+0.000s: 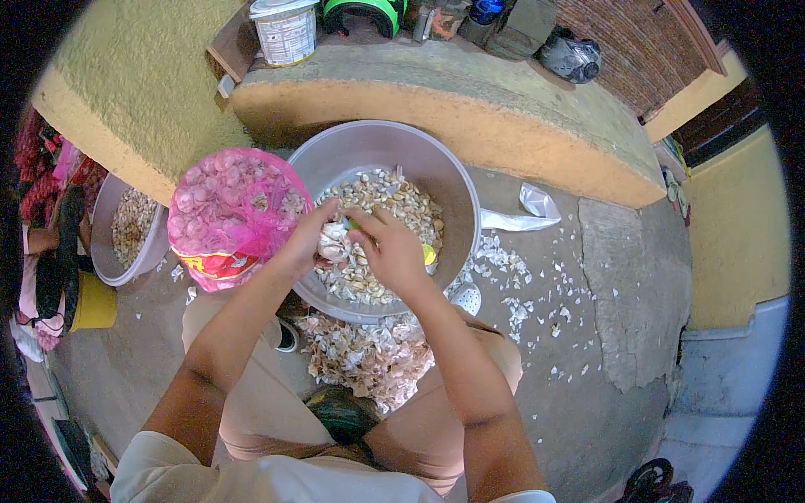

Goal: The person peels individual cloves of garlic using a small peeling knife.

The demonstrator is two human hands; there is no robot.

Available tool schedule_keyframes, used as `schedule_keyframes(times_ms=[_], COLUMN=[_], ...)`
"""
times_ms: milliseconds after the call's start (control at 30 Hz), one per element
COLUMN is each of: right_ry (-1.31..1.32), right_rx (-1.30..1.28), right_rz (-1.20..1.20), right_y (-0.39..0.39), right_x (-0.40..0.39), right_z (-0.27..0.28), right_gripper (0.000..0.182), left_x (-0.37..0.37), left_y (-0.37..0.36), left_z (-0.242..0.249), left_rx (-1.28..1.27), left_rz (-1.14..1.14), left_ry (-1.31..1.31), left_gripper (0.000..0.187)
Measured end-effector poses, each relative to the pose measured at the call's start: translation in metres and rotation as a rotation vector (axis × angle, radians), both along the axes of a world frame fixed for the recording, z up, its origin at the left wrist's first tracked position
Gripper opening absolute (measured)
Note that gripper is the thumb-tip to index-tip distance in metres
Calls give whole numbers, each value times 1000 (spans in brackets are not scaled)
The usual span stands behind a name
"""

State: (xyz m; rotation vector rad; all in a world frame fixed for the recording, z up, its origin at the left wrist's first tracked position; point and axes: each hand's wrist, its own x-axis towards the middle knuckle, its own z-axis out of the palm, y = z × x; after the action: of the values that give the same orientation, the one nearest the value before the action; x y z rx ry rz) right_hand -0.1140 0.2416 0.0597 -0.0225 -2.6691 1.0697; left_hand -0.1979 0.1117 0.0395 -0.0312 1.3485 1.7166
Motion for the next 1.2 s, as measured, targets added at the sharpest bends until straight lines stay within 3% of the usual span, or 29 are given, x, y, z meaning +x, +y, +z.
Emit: schedule_keyframes(times_ms=[133,233,333,433,833,1200], right_ry=[-47,-136,-245,-253,-50,64], right_rx=[-203,-409,-554,-610,-257,-29], right_rz=[-69,45,152,145,71,-71], right_y=[15,19,14,8,3,-9], right_x=[-9,-7,-2,1,1,2], right_z=[-15,-15,-1,0,-7,-14], right_gripper=[29,30,31,35,36,32], left_x=[-1,-5,-12,-8,0,5], left_y=[3,-2,-6,1,6,9], left_z=[-15,-10,-17,-19,-28,-25], left_rx=[38,75,292,293,319,349], left_rz=[40,33,59,247,302,365], left_ry=[35,-3,-93,-98,-29,-51], left_gripper=[40,38,36,35,20,22])
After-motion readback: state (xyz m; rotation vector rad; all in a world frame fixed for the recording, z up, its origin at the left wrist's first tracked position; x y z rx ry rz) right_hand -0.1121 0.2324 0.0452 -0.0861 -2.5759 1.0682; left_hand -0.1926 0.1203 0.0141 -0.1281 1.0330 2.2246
